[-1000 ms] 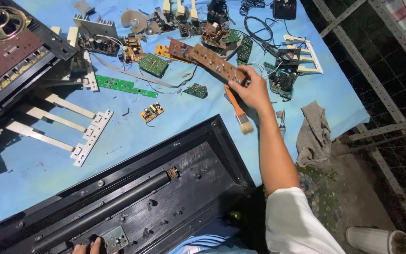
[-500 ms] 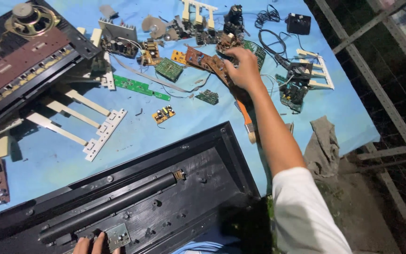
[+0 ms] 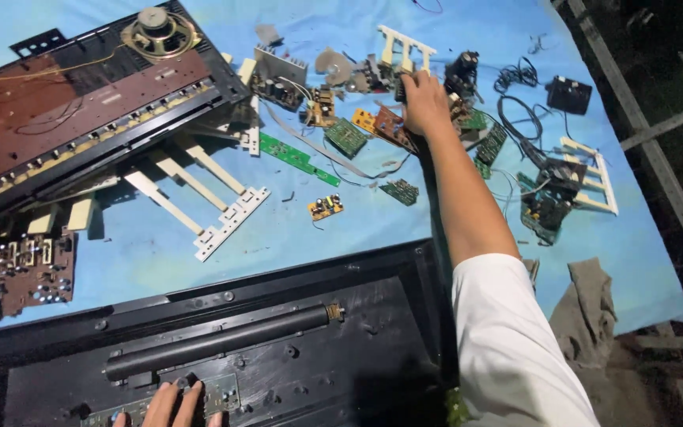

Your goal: The person works on a black rectangular chassis, using a screwdriver to tighten screws on a cylindrical component. They then place several circuit boards into the chassis, aligning them with the internal structure.

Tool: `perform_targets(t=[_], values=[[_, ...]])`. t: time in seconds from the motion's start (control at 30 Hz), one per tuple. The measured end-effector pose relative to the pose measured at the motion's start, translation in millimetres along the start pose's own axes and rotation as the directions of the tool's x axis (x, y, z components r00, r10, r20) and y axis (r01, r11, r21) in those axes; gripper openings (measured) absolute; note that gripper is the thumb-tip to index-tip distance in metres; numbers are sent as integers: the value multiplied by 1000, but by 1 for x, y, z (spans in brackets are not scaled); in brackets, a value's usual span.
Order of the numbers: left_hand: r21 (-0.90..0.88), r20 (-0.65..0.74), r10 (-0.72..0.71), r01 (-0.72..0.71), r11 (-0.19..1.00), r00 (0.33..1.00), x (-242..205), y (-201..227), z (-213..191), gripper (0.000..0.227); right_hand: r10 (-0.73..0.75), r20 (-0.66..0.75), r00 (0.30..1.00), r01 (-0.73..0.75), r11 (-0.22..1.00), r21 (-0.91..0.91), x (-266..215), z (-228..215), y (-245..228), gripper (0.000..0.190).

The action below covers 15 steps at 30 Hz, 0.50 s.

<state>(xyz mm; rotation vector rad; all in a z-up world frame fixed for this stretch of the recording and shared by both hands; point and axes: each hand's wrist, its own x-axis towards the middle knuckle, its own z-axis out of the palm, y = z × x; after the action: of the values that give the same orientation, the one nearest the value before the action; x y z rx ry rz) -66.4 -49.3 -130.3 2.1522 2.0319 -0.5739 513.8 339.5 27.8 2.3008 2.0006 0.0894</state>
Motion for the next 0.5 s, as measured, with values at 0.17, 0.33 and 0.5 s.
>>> perform_targets(t=[0.17, 0.33, 0.5], values=[[-12, -38, 43, -44, 999, 998, -9, 0, -18, 67, 49, 2, 999, -48, 997, -58, 15, 8, 9, 55], [-134, -139, 19, -38, 990, 990, -12, 4, -13, 68, 22, -29, 999, -19, 994, 110, -7, -22, 2, 51], [-324, -362, -67, -58, 944, 930, -23, 13, -42, 59, -99, -587, 804, 268, 941, 208, -18, -23, 28, 32]])
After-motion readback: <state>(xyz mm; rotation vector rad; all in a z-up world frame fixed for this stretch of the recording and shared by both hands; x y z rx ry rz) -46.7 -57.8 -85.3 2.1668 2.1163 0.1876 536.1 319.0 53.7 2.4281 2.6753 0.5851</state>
